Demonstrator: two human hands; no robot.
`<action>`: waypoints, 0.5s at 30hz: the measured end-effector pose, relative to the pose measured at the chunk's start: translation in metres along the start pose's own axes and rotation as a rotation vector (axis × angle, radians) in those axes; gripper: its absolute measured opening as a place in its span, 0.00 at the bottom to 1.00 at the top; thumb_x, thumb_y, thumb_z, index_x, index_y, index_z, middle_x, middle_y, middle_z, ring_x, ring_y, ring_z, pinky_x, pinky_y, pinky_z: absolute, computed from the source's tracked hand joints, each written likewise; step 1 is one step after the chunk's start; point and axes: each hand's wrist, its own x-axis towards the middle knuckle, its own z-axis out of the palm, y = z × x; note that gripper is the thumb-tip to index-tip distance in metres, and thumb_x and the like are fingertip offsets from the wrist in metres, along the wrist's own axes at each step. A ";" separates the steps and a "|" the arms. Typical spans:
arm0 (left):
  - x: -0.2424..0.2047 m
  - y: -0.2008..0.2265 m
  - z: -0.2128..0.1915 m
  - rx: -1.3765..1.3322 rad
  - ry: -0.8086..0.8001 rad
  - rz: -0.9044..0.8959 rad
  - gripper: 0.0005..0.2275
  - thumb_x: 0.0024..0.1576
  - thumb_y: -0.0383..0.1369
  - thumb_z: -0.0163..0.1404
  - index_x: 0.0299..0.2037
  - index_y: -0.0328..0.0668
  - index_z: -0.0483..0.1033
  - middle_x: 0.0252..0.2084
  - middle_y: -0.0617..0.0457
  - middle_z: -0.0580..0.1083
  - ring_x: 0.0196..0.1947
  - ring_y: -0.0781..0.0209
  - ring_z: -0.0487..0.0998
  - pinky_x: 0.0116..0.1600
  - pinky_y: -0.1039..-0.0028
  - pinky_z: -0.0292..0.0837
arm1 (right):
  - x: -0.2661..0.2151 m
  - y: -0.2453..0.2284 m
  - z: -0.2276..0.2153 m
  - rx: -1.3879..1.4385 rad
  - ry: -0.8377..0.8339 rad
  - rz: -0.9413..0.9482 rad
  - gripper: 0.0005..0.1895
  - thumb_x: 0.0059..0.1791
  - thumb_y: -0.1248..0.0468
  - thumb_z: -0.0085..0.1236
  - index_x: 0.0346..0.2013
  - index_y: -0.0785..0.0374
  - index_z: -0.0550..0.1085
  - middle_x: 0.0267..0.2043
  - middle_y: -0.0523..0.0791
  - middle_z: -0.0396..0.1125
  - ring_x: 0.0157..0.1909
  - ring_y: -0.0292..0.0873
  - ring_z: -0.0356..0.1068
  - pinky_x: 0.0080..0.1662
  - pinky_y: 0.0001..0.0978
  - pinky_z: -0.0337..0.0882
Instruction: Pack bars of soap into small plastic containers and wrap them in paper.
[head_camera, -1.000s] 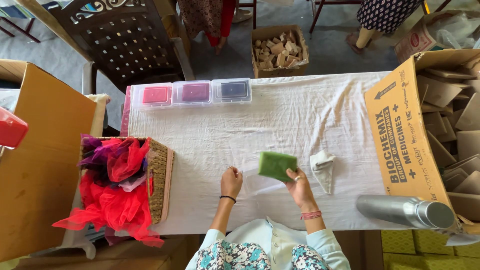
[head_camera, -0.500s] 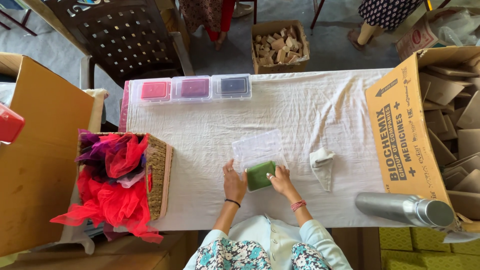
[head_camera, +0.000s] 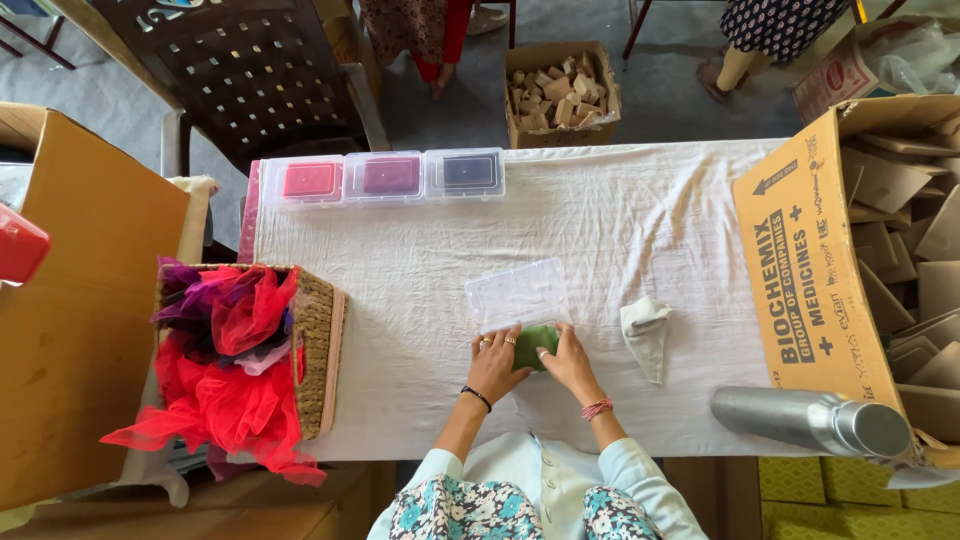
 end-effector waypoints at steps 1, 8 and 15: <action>-0.001 0.001 0.001 0.006 0.016 0.003 0.40 0.43 0.41 0.67 0.66 0.39 0.62 0.59 0.48 0.70 0.62 0.49 0.66 0.66 0.54 0.51 | -0.003 -0.015 -0.011 0.045 -0.042 0.145 0.36 0.43 0.58 0.62 0.61 0.72 0.62 0.54 0.61 0.68 0.56 0.61 0.69 0.55 0.46 0.69; -0.010 0.002 0.000 -0.059 0.106 0.049 0.37 0.44 0.40 0.67 0.65 0.43 0.64 0.60 0.50 0.70 0.62 0.50 0.66 0.67 0.54 0.49 | 0.003 0.001 -0.007 0.038 -0.159 0.183 0.23 0.45 0.57 0.62 0.48 0.70 0.75 0.47 0.57 0.73 0.50 0.56 0.74 0.53 0.43 0.73; -0.012 0.004 -0.003 -0.071 0.146 0.060 0.36 0.43 0.38 0.67 0.63 0.46 0.65 0.60 0.51 0.70 0.62 0.49 0.66 0.67 0.55 0.50 | 0.002 0.021 0.015 -0.012 -0.106 0.134 0.28 0.42 0.57 0.63 0.52 0.72 0.73 0.51 0.59 0.64 0.54 0.60 0.66 0.57 0.45 0.67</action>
